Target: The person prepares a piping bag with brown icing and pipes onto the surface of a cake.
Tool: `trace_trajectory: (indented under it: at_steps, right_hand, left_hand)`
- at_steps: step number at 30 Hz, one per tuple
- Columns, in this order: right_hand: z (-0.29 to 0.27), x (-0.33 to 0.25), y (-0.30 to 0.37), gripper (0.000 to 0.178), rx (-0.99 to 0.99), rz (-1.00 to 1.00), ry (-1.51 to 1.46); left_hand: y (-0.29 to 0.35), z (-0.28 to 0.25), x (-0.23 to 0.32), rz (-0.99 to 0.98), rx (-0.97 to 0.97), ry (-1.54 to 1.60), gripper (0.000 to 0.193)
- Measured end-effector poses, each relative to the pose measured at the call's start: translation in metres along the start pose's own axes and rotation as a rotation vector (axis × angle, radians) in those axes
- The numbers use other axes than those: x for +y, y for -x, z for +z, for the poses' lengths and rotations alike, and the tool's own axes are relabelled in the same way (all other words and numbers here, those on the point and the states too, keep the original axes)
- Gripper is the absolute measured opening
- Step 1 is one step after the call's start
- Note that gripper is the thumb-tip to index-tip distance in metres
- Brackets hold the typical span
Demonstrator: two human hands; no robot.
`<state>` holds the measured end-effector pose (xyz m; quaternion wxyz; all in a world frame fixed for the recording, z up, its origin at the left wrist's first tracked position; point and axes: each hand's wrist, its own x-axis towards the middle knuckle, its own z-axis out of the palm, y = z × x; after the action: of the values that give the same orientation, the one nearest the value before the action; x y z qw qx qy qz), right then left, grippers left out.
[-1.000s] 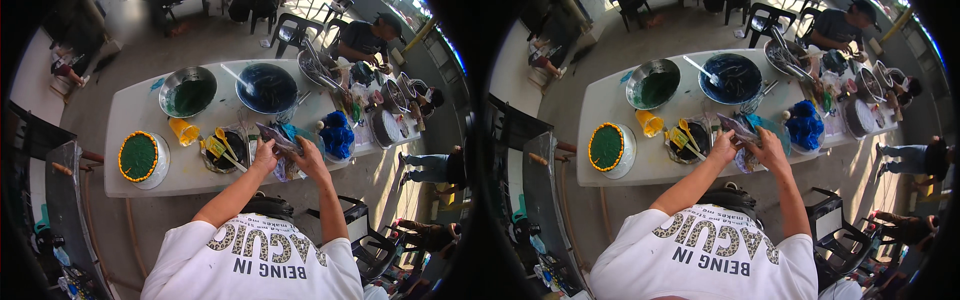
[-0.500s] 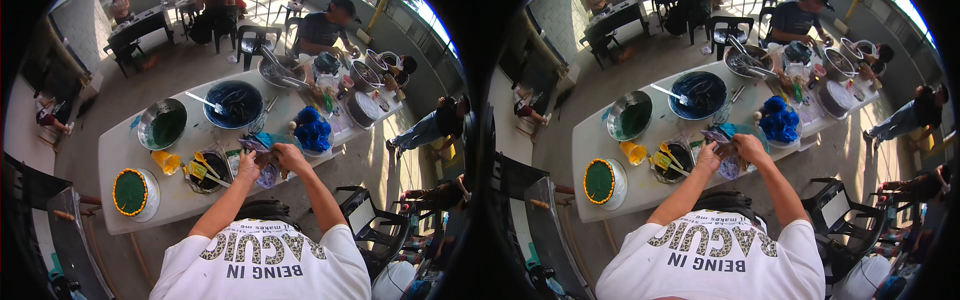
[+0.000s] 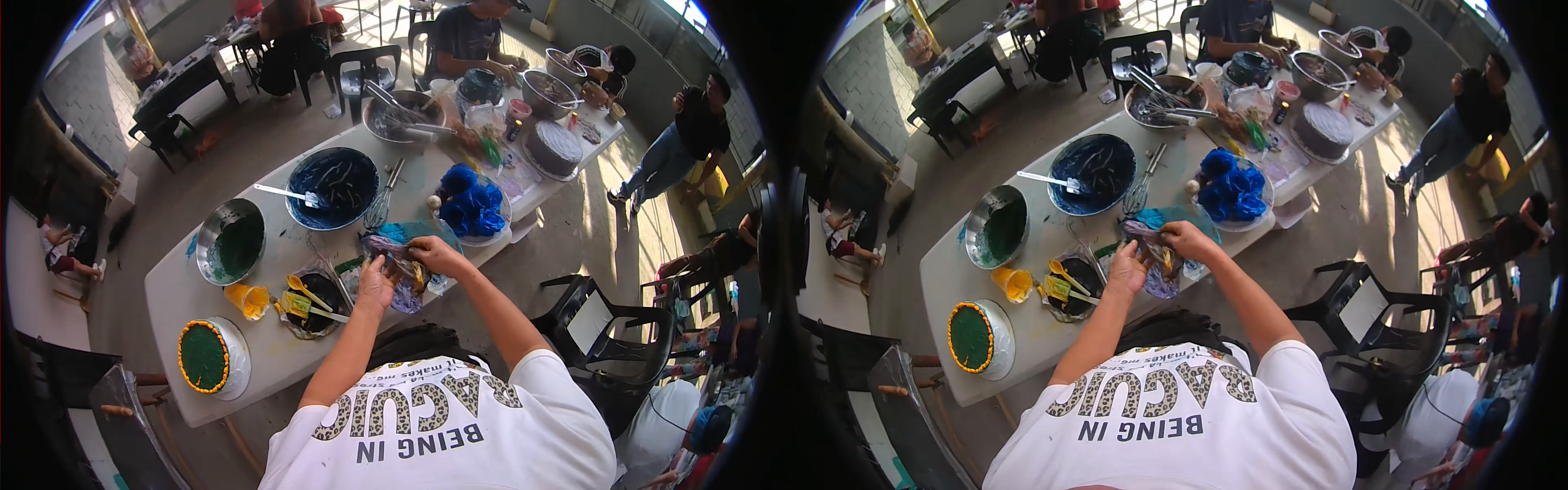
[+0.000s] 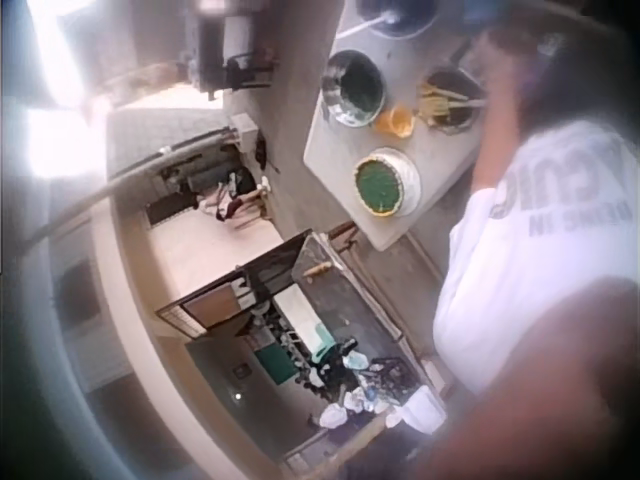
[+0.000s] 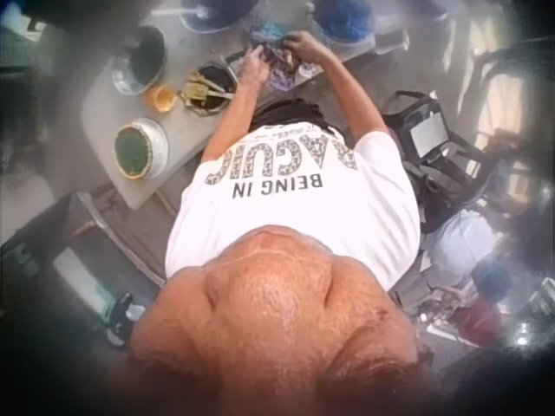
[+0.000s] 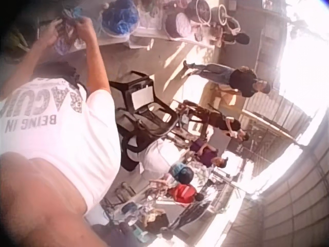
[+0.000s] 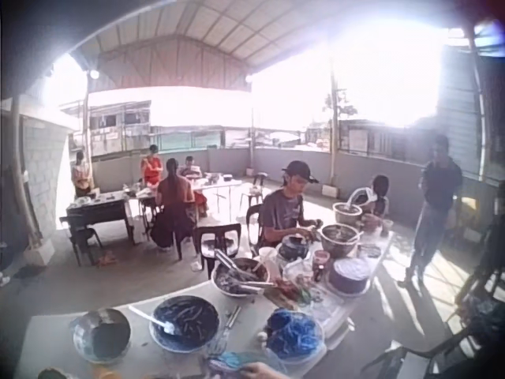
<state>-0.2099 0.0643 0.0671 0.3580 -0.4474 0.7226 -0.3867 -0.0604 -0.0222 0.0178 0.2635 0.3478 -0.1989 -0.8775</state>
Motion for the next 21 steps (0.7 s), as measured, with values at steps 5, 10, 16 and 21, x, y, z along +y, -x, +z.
trace_trajectory:
  at_steps: [5,10,16,21]
  right_hand:
    - [0.018,0.037,-0.011,0.026,0.139,-0.042,0.187]
    - [0.01,0.026,-0.009,0.026,0.156,0.07,0.012]
    - [0.011,0.016,-0.008,0.028,0.144,0.09,-0.011]
    - [0.004,0.016,0.002,0.031,0.127,0.055,-0.114]
  left_hand:
    - [-0.013,-0.023,-0.011,-0.258,-0.03,-0.037,0.023]
    - [0.01,0.003,-0.009,-0.352,0.041,-0.197,0.025]
    - [0.012,0.004,-0.011,-0.36,0.048,-0.245,0.03]
    - [0.006,0.0,-0.014,-0.34,0.072,-0.279,0.027]
